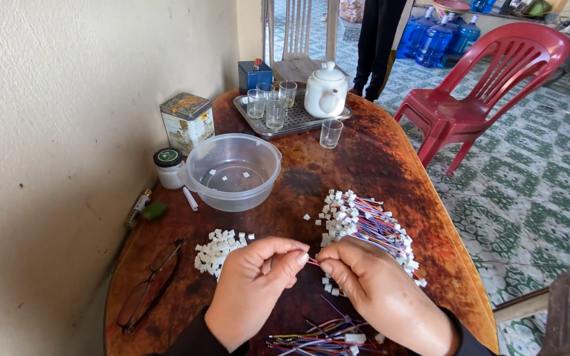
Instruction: Attach plastic connectors to the ends of electrical wires
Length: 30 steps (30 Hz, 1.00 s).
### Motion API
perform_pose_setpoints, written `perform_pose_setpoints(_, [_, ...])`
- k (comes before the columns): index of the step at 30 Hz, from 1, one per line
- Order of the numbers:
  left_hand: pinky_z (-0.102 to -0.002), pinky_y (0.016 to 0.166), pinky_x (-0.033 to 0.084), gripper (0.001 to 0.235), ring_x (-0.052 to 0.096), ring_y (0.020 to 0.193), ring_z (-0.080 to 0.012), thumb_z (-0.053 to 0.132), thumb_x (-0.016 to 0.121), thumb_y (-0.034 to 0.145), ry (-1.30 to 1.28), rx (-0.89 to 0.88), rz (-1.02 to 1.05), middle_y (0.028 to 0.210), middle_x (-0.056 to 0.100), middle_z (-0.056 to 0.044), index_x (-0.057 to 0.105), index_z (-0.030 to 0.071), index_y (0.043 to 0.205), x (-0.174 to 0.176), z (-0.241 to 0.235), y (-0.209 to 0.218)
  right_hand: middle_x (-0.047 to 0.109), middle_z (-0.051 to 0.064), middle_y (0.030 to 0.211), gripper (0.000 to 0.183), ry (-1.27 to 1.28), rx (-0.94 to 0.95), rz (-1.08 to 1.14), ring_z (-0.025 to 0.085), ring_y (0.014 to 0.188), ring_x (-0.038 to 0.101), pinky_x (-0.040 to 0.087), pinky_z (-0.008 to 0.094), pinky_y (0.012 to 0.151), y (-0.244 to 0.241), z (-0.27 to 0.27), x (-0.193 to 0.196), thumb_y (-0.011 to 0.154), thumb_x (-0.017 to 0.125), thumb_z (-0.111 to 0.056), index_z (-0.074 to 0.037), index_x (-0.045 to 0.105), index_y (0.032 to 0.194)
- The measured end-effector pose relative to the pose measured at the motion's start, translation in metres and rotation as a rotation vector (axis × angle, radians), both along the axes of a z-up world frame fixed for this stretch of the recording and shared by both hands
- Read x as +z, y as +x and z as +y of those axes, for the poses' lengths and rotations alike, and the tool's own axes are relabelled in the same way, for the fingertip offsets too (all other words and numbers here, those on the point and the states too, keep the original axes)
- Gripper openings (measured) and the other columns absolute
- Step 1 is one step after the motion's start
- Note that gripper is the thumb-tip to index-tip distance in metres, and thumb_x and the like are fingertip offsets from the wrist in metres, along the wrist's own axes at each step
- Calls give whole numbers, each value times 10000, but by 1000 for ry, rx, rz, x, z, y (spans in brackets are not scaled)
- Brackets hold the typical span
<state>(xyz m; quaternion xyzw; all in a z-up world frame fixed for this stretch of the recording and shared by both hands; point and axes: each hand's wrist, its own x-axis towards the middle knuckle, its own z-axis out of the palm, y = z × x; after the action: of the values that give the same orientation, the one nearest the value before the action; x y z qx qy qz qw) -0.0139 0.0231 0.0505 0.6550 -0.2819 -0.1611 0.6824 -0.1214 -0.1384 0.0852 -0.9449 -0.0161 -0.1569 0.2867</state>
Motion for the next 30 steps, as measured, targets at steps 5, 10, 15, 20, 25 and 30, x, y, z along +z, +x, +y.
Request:
perform_pose_setpoints(5, [-170,507,425,163,489,537,-6,113,788,784,-59,26,-137,716,738,19,798,110,947,-8,0,-3,659,-1,800,193,-10,50,-94,156,703,660,501,272,651,1,-6,0,931,568,-304,-145,677,930])
perform_pose_setpoints(10, [-213,544,444,97,605,625,-55,148,773,791,-99,34,-348,706,702,16,795,149,885,-3,4,1,635,-18,772,202,-33,95,-127,146,659,643,501,270,595,3,-10,6,937,557,-315,-153,665,883])
perform_pose_setpoints(15, [-221,541,462,105,618,583,-84,153,732,818,-74,100,-496,702,702,12,774,150,913,-6,5,5,625,-3,772,205,-44,140,-167,157,659,629,485,274,586,3,-11,6,949,541,-305,-136,640,888])
perform_pose_setpoints(20, [-241,625,476,57,633,649,-97,195,677,858,12,137,-545,748,687,37,718,155,858,0,9,7,675,21,937,256,2,11,-289,147,825,686,528,258,764,-6,-20,5,894,590,-261,-111,678,1082])
perform_pose_setpoints(25, [-314,618,527,162,618,581,-211,119,680,855,-312,30,303,719,705,-140,716,-40,855,-11,17,-2,721,-14,984,275,156,-313,-309,110,884,636,454,257,868,-35,-42,-11,861,634,-182,-129,718,1117])
perform_pose_setpoints(30, [-297,651,513,149,614,671,-228,92,598,931,-578,-170,84,782,618,-197,606,-57,942,-10,73,-43,741,35,1082,252,337,-526,-153,117,972,669,471,247,924,-88,-44,-17,842,631,-63,-59,729,1075])
